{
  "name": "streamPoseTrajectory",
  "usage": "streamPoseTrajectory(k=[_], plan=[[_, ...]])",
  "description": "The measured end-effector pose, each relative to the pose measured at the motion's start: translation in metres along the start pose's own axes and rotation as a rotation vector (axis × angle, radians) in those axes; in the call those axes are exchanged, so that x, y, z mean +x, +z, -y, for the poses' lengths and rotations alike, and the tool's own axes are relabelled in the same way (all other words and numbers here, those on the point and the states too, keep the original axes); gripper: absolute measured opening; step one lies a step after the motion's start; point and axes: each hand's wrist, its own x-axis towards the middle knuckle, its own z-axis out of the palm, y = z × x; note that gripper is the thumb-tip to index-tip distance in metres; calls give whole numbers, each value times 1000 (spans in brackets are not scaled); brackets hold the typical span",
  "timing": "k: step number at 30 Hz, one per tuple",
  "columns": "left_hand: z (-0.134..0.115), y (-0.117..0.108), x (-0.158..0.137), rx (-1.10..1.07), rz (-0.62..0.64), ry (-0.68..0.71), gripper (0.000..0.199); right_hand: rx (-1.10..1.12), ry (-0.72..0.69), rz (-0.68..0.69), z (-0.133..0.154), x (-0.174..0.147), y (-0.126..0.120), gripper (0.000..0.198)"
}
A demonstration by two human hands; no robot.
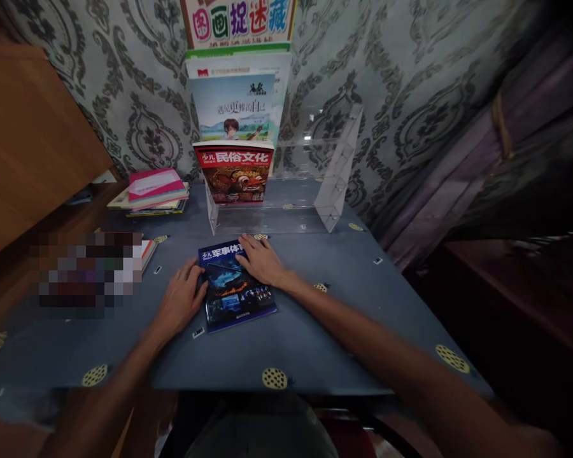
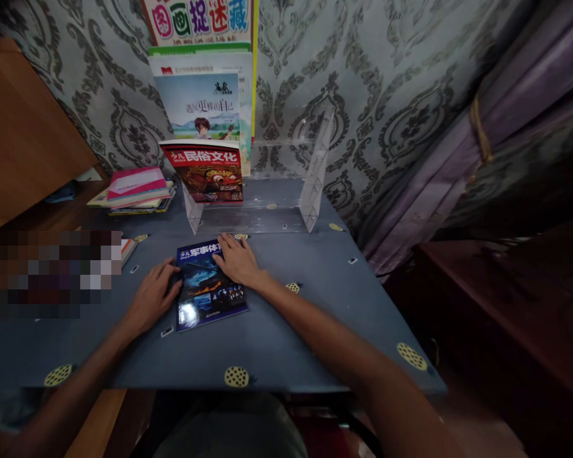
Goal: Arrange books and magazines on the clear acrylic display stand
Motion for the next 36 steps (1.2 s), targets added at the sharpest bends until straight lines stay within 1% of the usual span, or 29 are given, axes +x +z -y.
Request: streamPoseTrajectory(k=[2, 5, 7, 9, 15, 18, 20, 23, 26, 29, 32, 34, 36], plan=[[5, 2, 7, -11, 0, 10, 34, -8, 7, 8, 1, 0, 0, 57], [8, 6, 19, -20, 57, -3, 46, -9, 15, 11, 5, 0, -2, 57], [6, 7, 24, -3, 103, -2, 48, -7, 19, 18, 7, -1, -4, 57], [1, 6, 26, 23, 133, 30, 48, -8, 23, 22, 7, -1, -4, 57], [-20, -2, 6, 22, 235, 154, 44, -14, 25, 0, 6, -1, -1, 56], [-22, -2, -2, -9, 259, 166, 44, -13, 36, 13, 6, 0, -1, 56], [-20, 0, -4, -26, 228, 130, 43, -13, 45, 18, 8, -1, -2, 56], [-15, 7, -2, -21, 128, 22, 44, -21, 52, 15, 11, -9, -2, 58], [-13, 15, 1, -2, 63, -72, 48, -29, 44, 13, 17, -26, -3, 65], [-14, 19, 2, -39, 38, -110, 51, -35, 38, 21, 24, -45, -4, 71], [-14, 17, 5, -184, -2, -120, 49, -24, 29, 32, 28, -55, -4, 74], [-13, 13, 9, -344, -31, -151, 51, -8, 19, 24, 28, -57, -3, 74], [-14, 11, 13, -554, -71, -210, 56, 4, 12, 8, 27, -56, -1, 73]])
